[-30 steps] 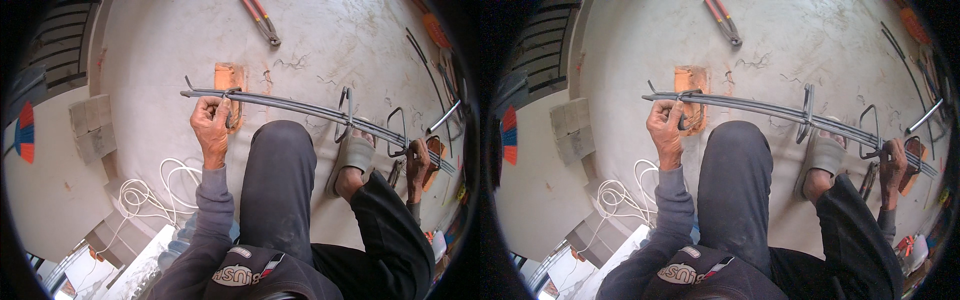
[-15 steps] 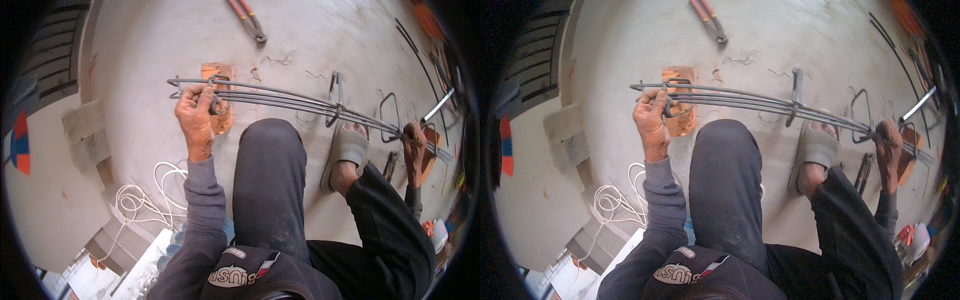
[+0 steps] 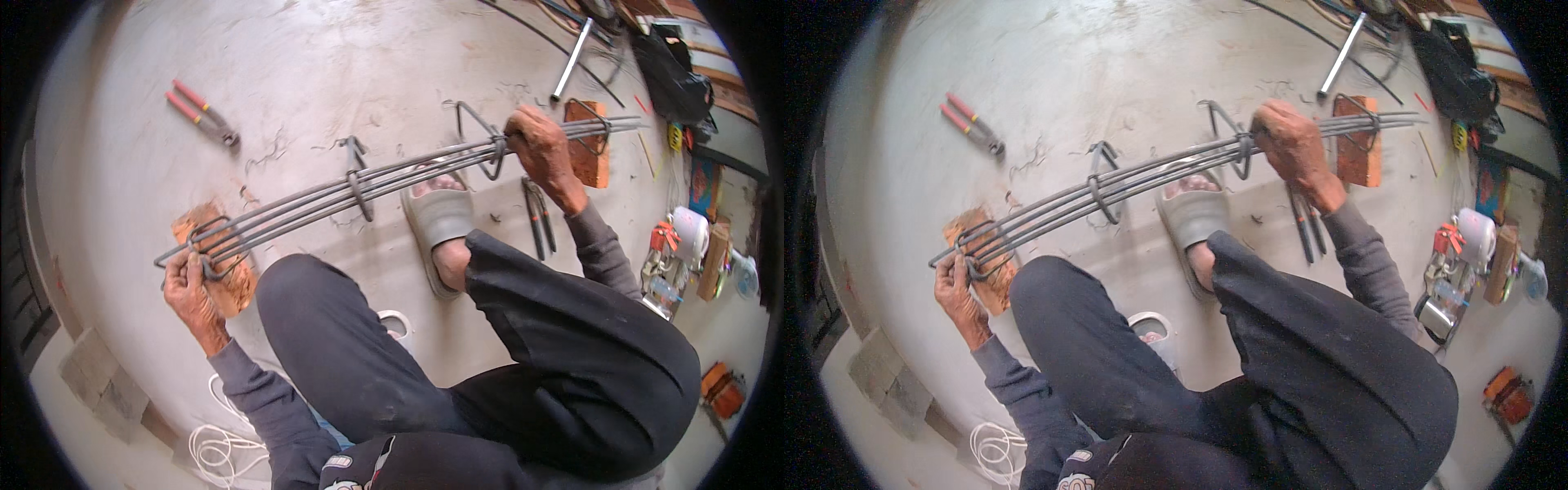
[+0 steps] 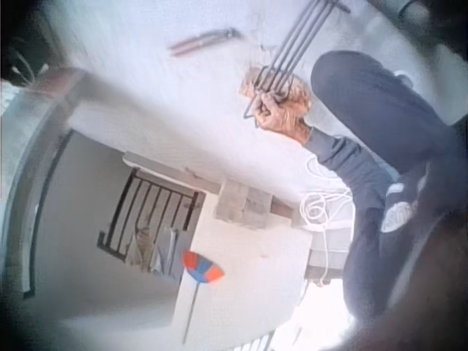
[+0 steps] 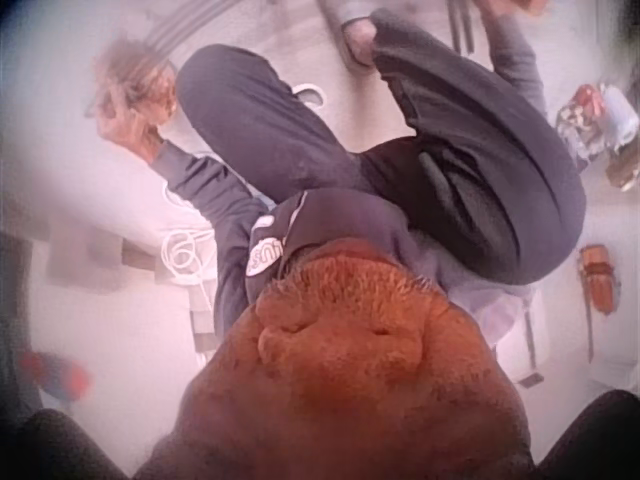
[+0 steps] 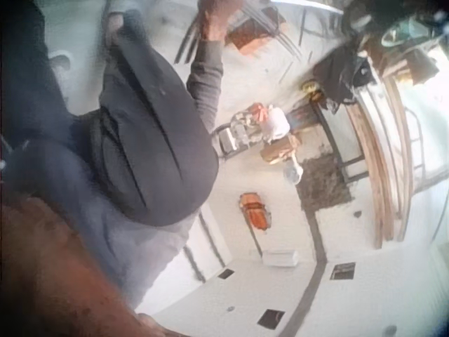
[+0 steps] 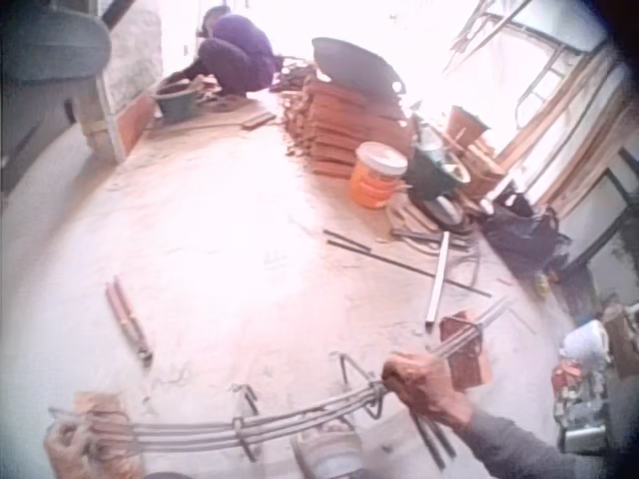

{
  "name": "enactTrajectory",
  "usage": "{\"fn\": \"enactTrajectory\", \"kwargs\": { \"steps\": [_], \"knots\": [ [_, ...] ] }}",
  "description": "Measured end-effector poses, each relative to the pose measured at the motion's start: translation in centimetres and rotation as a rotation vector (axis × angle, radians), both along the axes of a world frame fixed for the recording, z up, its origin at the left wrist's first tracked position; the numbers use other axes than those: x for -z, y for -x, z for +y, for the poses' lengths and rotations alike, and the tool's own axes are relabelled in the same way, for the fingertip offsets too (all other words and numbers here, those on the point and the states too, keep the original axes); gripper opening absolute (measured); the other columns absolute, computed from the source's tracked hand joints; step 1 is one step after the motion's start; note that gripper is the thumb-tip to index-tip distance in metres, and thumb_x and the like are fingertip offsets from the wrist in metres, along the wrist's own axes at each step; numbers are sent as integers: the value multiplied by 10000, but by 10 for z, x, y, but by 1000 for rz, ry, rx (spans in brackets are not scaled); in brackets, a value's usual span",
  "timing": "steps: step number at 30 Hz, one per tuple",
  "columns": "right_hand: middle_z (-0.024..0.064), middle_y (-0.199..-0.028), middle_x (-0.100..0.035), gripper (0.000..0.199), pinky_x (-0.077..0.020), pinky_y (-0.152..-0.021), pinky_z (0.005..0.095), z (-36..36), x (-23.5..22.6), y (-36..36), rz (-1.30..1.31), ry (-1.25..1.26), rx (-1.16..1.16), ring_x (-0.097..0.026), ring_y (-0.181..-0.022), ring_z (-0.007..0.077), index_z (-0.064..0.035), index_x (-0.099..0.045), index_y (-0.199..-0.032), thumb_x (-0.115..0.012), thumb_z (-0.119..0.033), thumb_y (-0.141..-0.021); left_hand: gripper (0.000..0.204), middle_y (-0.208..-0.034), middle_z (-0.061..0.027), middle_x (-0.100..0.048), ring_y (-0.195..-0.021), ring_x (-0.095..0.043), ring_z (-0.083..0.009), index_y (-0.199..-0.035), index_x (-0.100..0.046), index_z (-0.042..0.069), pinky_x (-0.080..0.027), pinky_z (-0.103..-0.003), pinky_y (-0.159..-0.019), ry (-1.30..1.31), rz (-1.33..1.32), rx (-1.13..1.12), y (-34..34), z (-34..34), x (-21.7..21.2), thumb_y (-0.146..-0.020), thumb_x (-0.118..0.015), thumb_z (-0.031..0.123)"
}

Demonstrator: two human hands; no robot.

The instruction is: The person sits on the floor and uses pliers to bend and secure metal rods into a rectangular frame structure. They manipulate the metal bars, using bricks as supports, and twist wire ties to fasten the joints.

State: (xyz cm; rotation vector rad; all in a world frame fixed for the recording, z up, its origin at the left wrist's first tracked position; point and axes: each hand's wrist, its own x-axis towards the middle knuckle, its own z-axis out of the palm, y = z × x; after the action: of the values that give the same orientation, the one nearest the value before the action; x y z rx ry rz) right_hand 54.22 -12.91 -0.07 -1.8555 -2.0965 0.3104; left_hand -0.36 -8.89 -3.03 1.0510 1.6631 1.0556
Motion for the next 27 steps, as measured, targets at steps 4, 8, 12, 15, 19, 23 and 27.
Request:
{"fn": "enactTrajectory", "kwargs": {
  "steps": [4, 8, 12, 15, 19, 23, 27],
  "knots": [
    [96, -825, -552, 137, -498, -702, 396, 7, 0, 5, -58, -47, -21, -603, -837, 295, -53, -543, -848, -653, -19, -774, 103, -840, -49, -664, -750, -614, -107, -1017, -641, -31, -501, -241, -658, 8, -13, -25, -4, 1, -6, -942, -656, 37],
    [82, -831, -562, 134, -507, -709, 389, 17, 10, -3, -108, -93, -60, -610, -845, 274, -64, -541, -859, -646, -21, -787, 112, -855, -51, -662, -770, -611, -118, -1015, -663, -16, -509, -262, -668, 46, 142, -38, -14, 3, -15, -942, -666, 68],
    [79, -826, -560, 127, -509, -706, 383, 18, 9, -4, -140, -94, -74, -610, -842, 268, -68, -537, -858, -639, -26, -795, 174, -893, -73, -666, -781, -619, -144, -1021, -673, -19, -522, -310, -738, 145, 306, 48, -11, 10, -27, -927, -688, 126],
    [102, -824, -534, 160, -485, -695, 392, 18, 9, -4, -113, -107, -92, -582, -821, 292, -46, -522, -862, -644, 9, -775, 239, -948, -113, -677, -843, -639, -184, -1050, -667, -35, -514, -333, -799, 12, 861, 173, -27, 15, -43, -904, -698, 152],
    [96, -832, -544, 167, -490, -700, 391, 19, 10, -3, -134, -86, -84, -589, -827, 288, -47, -524, -863, -651, 13, -771, 354, -1071, -177, -679, -984, -652, -277, -1120, -653, -44, -503, -378, -871, -113, 748, 271, -86, 39, -85, -912, -687, 240],
    [80, -827, -547, 150, -504, -700, 386, 18, 15, -3, -141, -121, -64, -605, -836, 273, -61, -530, -858, -653, -25, -782, 254, -1030, -168, -684, -991, -658, -300, -1067, -677, -14, -487, -390, -896, -231, 699, 855, -153, 72, -89, -884, -661, 163],
    [70, -829, -554, 170, -512, -699, 383, 16, 14, 0, -121, -145, -26, -611, -838, 265, -71, -532, -853, -675, -42, -766, 266, -973, -191, -679, -948, -642, -353, -988, -671, -8, -487, -428, -845, -273, 794, 1031, -207, 106, -83, -880, -674, 235]
  ]
}}
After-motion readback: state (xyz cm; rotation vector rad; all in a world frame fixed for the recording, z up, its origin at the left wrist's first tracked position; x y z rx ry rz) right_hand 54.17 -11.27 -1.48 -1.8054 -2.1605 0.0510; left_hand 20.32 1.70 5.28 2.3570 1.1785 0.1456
